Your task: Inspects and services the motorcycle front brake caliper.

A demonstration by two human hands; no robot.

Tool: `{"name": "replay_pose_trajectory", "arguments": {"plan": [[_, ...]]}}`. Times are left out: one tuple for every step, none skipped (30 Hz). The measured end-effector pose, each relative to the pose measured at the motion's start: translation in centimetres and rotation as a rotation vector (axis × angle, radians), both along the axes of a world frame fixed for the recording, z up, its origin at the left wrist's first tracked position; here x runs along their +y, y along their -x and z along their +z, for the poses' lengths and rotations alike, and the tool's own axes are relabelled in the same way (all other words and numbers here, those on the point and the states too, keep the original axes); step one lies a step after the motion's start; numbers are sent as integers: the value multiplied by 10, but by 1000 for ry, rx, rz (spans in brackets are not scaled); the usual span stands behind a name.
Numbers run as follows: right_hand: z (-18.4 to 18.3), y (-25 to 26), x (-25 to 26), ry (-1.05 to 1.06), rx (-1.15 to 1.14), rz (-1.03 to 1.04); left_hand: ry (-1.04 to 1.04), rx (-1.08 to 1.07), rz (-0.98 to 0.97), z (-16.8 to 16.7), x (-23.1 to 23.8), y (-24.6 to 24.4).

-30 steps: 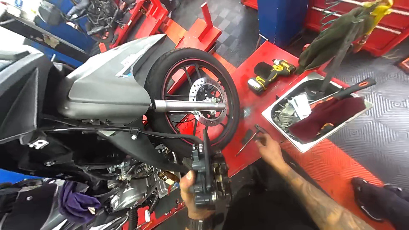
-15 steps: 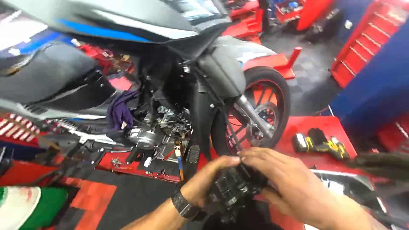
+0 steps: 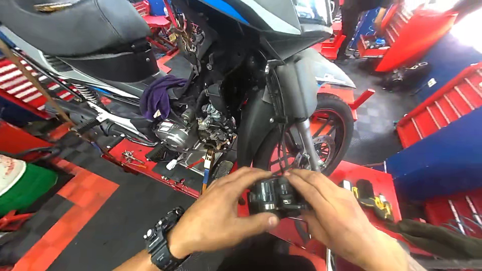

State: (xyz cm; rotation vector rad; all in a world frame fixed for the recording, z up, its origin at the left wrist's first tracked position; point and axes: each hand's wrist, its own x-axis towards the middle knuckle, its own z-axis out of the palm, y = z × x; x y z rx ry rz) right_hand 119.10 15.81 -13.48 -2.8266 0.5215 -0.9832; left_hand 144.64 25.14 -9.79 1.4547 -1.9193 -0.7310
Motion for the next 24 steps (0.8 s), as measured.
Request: {"name": "replay_pose_trajectory", "arguments": {"plan": [[1,0,0,2,8,7,66,-85,20,4,0,2],[1,1,0,6,13,15,126,-184,33,10,0,5],[0,1,1,10,18,21,175,-300,33,16,0,8],[0,3,1,17,24,25,200,-427,12,23,-1,10],[-1,4,2,25,34,29,204,-547,-21,29,-2,13],[0,6,3,34,46,33,198,-646,-52,34,-2,16],[0,8,4,41,54,34,192,-727,-79,36,-2,21],[-1,10,5,44,57,31,200,-793,-103,37,-1,25],[-1,12,5,40,54,27,222,-846,-128,36,0,29],[-2,14,6,32,47,26,265,-882,-144,34,1,31],[-2,16,6,25,40,23,328,-902,-155,30,1,32],[-2,17,7,19,32,23,394,-905,-169,27,0,32],[-3,18,7,15,28,23,447,-901,-184,24,0,32],[-3,19,8,15,25,24,483,-898,-194,22,0,31],[-3,19,8,19,28,22,502,-893,-200,21,-1,31],[-3,18,8,21,36,19,510,-890,-204,20,-1,30],[-2,18,8,25,46,16,521,-888,-206,19,-1,30],[-3,18,8,28,51,15,528,-887,-208,17,-1,30],[-4,17,8,33,51,17,531,-891,-209,16,-1,29],[-5,17,8,37,50,23,533,-896,-213,15,0,29],[-5,16,8,38,53,31,538,-899,-213,14,1,29],[-5,16,7,39,60,38,546,-900,-211,13,2,29],[-5,16,7,44,64,45,553,-898,-206,11,2,28],[-5,15,6,49,68,50,557,-895,-205,10,2,28]]}}
